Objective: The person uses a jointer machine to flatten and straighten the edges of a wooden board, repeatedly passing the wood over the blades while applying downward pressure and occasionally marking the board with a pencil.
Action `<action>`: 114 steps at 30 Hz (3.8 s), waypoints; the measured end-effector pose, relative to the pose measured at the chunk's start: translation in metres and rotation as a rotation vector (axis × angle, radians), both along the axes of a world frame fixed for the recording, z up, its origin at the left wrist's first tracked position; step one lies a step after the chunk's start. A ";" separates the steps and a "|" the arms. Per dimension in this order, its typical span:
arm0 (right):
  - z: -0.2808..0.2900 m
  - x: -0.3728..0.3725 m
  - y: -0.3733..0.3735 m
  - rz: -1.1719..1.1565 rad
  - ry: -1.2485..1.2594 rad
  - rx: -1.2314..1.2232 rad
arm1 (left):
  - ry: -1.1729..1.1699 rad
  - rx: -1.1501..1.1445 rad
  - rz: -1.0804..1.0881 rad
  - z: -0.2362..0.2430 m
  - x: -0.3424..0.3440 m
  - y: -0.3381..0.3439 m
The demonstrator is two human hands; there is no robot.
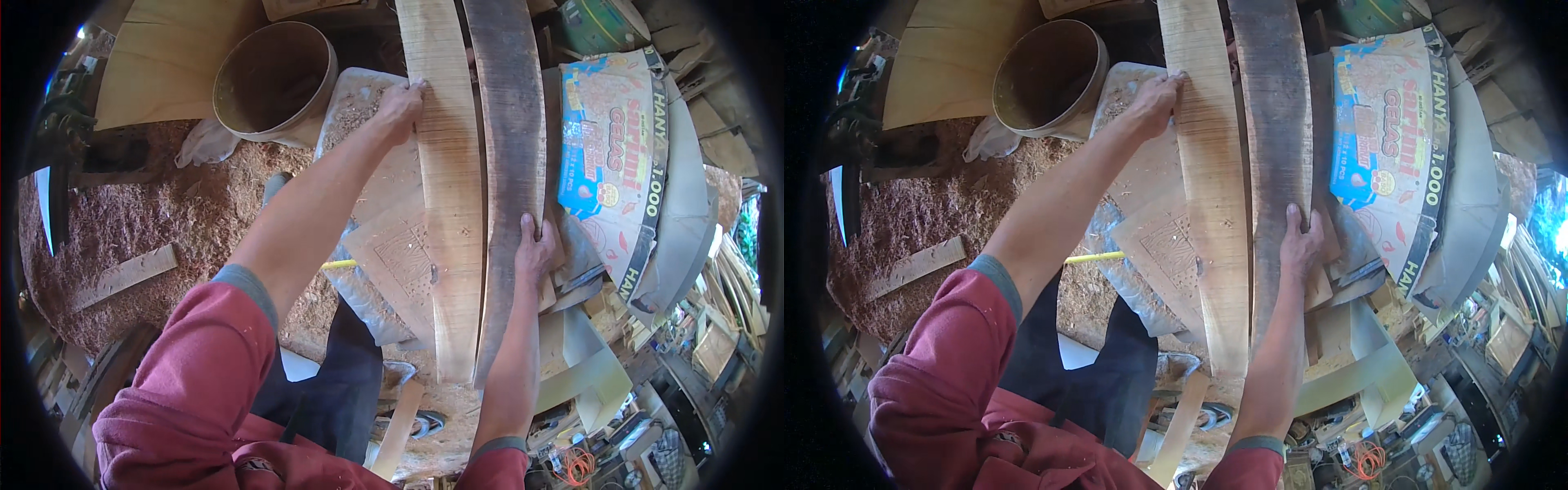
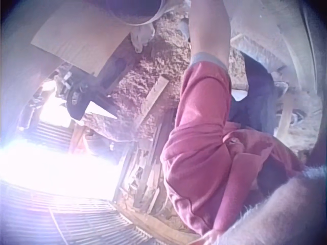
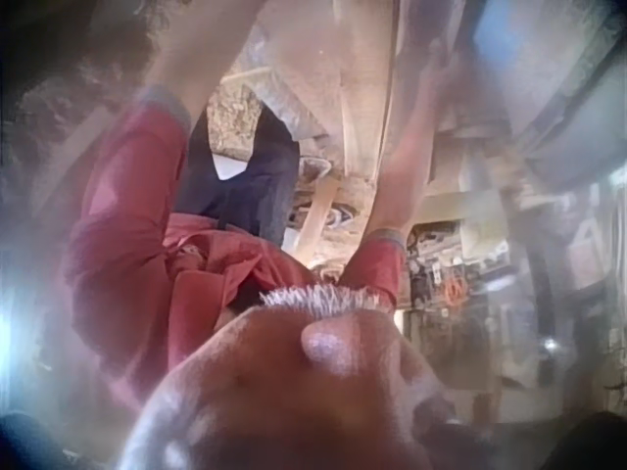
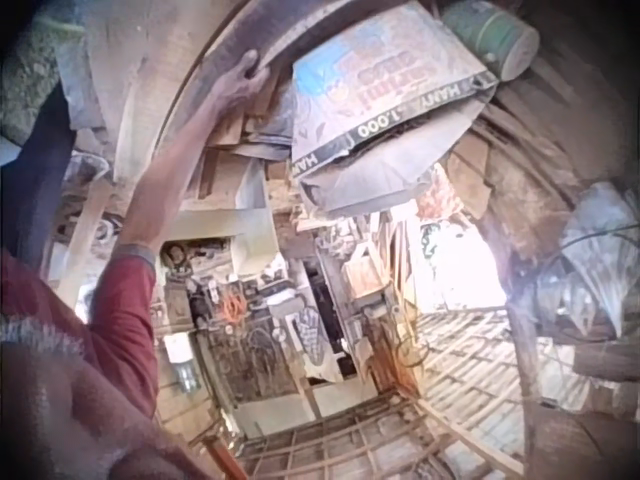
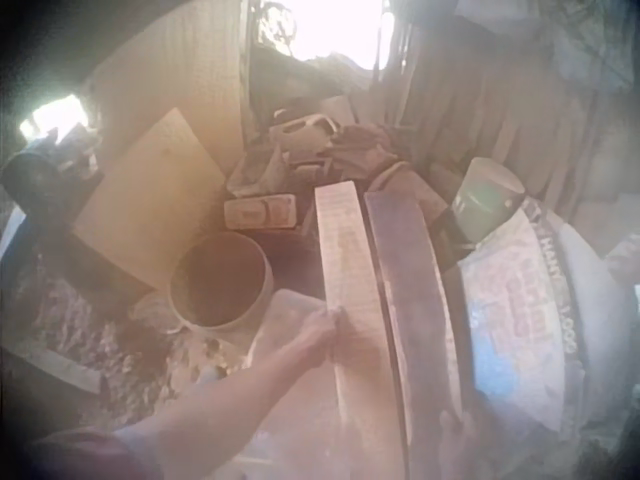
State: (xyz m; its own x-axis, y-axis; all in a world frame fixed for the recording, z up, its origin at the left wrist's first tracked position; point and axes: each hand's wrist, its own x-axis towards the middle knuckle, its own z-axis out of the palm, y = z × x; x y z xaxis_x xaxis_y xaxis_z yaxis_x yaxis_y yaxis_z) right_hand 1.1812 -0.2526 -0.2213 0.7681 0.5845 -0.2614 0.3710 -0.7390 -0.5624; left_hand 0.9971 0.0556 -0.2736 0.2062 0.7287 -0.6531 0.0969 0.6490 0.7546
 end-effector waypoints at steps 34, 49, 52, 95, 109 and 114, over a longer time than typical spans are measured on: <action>-0.006 -0.106 0.015 0.034 -0.206 0.094 | 0.789 0.806 -0.505 0.035 -0.046 -0.200; 0.002 -0.100 0.024 0.151 -0.259 -0.185 | 0.802 0.742 -0.529 0.032 -0.050 -0.202; 0.006 -0.096 0.028 0.180 -0.246 -0.197 | 0.798 0.748 -0.511 0.035 -0.047 -0.201; 0.071 -0.098 0.047 -0.171 -0.019 -0.091 | 0.280 0.313 -0.222 0.077 -0.112 -0.181; 0.040 -0.196 0.070 -0.183 0.045 0.121 | 0.315 0.187 -0.144 0.088 -0.109 -0.180; 0.036 -0.205 0.073 -0.164 0.034 0.048 | 0.174 0.094 -0.017 0.088 -0.111 -0.173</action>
State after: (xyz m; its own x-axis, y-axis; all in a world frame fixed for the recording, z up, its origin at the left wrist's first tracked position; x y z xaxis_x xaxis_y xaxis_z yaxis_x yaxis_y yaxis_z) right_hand 0.9765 -0.1792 -0.1850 0.8455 0.4642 -0.2640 0.2273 -0.7601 -0.6087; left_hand 0.8862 -0.1173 -0.1860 0.1091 0.7855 -0.6092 0.2417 0.5735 0.7828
